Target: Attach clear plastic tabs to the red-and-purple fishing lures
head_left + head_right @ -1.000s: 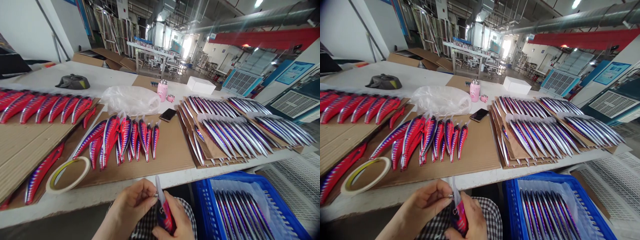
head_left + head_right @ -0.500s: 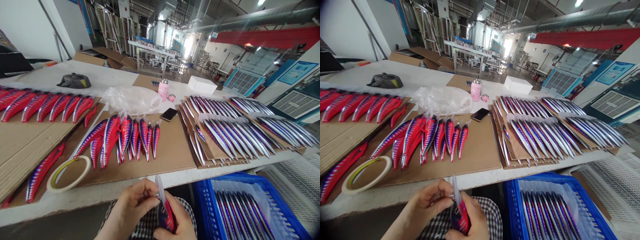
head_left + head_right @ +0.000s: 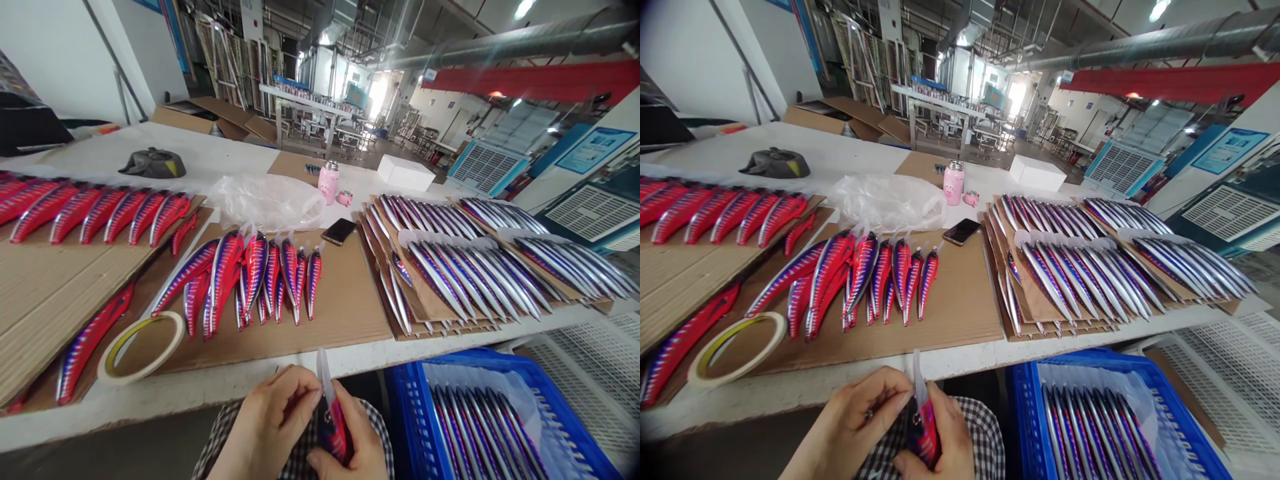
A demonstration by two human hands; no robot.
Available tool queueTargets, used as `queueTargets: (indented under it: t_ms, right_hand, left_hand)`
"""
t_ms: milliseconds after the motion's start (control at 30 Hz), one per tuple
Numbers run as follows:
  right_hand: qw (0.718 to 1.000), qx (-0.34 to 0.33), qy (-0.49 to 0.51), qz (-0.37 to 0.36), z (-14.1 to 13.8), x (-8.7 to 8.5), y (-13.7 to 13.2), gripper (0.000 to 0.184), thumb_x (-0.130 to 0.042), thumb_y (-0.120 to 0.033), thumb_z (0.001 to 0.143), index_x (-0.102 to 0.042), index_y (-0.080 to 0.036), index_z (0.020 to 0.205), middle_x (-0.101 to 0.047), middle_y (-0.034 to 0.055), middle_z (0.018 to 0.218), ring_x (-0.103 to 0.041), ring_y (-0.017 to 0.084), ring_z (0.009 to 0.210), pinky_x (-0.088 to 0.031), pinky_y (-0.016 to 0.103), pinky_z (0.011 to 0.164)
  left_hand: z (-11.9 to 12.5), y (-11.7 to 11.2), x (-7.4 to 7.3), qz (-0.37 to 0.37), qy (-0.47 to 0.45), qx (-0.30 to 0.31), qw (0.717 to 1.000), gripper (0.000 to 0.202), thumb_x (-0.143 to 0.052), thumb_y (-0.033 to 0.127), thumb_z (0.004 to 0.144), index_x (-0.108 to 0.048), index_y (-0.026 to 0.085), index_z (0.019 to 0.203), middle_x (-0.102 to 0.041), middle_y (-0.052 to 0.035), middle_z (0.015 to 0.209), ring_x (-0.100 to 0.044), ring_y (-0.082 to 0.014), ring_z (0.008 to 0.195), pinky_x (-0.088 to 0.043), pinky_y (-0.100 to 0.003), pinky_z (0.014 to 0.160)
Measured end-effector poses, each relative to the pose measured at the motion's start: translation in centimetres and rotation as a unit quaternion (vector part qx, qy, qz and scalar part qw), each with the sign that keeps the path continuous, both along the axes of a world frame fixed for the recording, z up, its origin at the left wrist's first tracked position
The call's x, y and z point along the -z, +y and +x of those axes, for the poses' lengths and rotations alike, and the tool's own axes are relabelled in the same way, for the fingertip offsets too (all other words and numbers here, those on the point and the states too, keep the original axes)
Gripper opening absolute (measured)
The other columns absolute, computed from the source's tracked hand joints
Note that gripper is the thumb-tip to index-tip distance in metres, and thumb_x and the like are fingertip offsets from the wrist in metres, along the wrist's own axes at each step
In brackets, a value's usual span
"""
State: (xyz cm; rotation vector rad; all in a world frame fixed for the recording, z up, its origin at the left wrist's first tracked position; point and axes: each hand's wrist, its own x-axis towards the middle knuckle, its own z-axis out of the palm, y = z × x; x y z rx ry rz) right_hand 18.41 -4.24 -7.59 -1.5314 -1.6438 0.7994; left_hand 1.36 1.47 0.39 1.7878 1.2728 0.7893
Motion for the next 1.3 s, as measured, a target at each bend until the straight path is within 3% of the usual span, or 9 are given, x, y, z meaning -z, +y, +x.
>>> queueTargets:
  t_ms: [133,333,533,733,933,1067,1300]
  right_hand:
    - [0.999,0.009,-0.04,0.011,-0.3,0.0,-0.1,0.083,-0.067,-0.007,0.053,-0.052,-0.028,0.132,-0.064,0.0016,0.126,-0.059,0.029,0.117,-0.043,0.046,0.104]
    - [0.992,0.001,-0.113,0.058,0.1,0.2,-0.3,0.08,-0.068,-0.007,0.053,-0.052,-0.025,0.13,-0.065,0.0032,0.126,-0.061,0.03,0.114,-0.048,0.044,0.101]
    - [0.985,-0.048,-0.126,0.108,0.9,-0.2,0.2,0.081,-0.069,-0.006,0.053,-0.053,-0.022,0.13,-0.066,0.0053,0.124,-0.064,0.028,0.109,-0.052,0.037,0.096]
    - [0.992,-0.057,-0.1,0.059,1.0,-0.2,0.4,0.084,-0.074,-0.007,0.052,-0.055,-0.027,0.131,-0.064,0.0033,0.126,-0.061,0.032,0.113,-0.052,0.039,0.097]
    - [0.995,-0.052,-0.083,0.027,1.2,0.1,0.2,0.087,-0.075,-0.003,0.05,-0.056,-0.027,0.131,-0.062,0.0036,0.13,-0.057,0.034,0.118,-0.047,0.042,0.102]
    - [0.997,-0.039,-0.068,0.017,1.3,-0.3,0.2,0.084,-0.074,-0.004,0.051,-0.057,-0.028,0.13,-0.062,0.0034,0.129,-0.057,0.033,0.119,-0.045,0.043,0.104]
    - [0.998,-0.015,-0.061,0.015,1.1,-0.8,0.2,0.083,-0.068,-0.003,0.053,-0.054,-0.025,0.132,-0.064,0.0033,0.127,-0.058,0.03,0.118,-0.044,0.04,0.104]
  left_hand:
    - [0.5,0.0,-0.6,-0.058,-0.031,-0.028,0.997,0.017,-0.046,0.021,0.083,-0.053,0.021,0.068,-0.052,0.0051,0.057,-0.052,-0.0125,0.054,-0.04,-0.02,0.055]
    - [0.6,-0.4,-1.1,-0.072,-0.055,-0.028,0.996,0.015,-0.044,0.02,0.079,-0.047,0.021,0.065,-0.043,0.0065,0.054,-0.044,-0.0114,0.05,-0.034,-0.02,0.05]
    - [0.4,-0.2,-0.6,-0.101,-0.093,-0.014,0.99,0.013,-0.047,0.023,0.081,-0.049,0.02,0.068,-0.048,0.0043,0.059,-0.048,-0.0131,0.055,-0.036,-0.023,0.055]
    - [0.0,-0.2,0.9,-0.169,-0.235,0.021,0.957,0.015,-0.05,0.034,0.086,-0.045,0.021,0.08,-0.055,0.0029,0.065,-0.051,-0.0135,0.061,-0.041,-0.024,0.06]
    - [0.1,-0.4,1.2,-0.161,-0.263,-0.006,0.951,0.017,-0.055,0.036,0.085,-0.047,0.022,0.08,-0.055,0.0026,0.067,-0.054,-0.0141,0.064,-0.043,-0.024,0.063]
    - [0.1,-0.3,1.5,-0.142,-0.23,-0.002,0.963,0.012,-0.054,0.031,0.083,-0.05,0.021,0.08,-0.05,0.0049,0.063,-0.047,-0.0128,0.058,-0.042,-0.023,0.059]
    - [-0.2,-0.2,0.9,-0.042,-0.026,-0.025,0.998,0.024,-0.055,0.029,0.084,-0.052,0.021,0.061,-0.053,0.0045,0.057,-0.053,-0.0132,0.057,-0.038,-0.022,0.055]
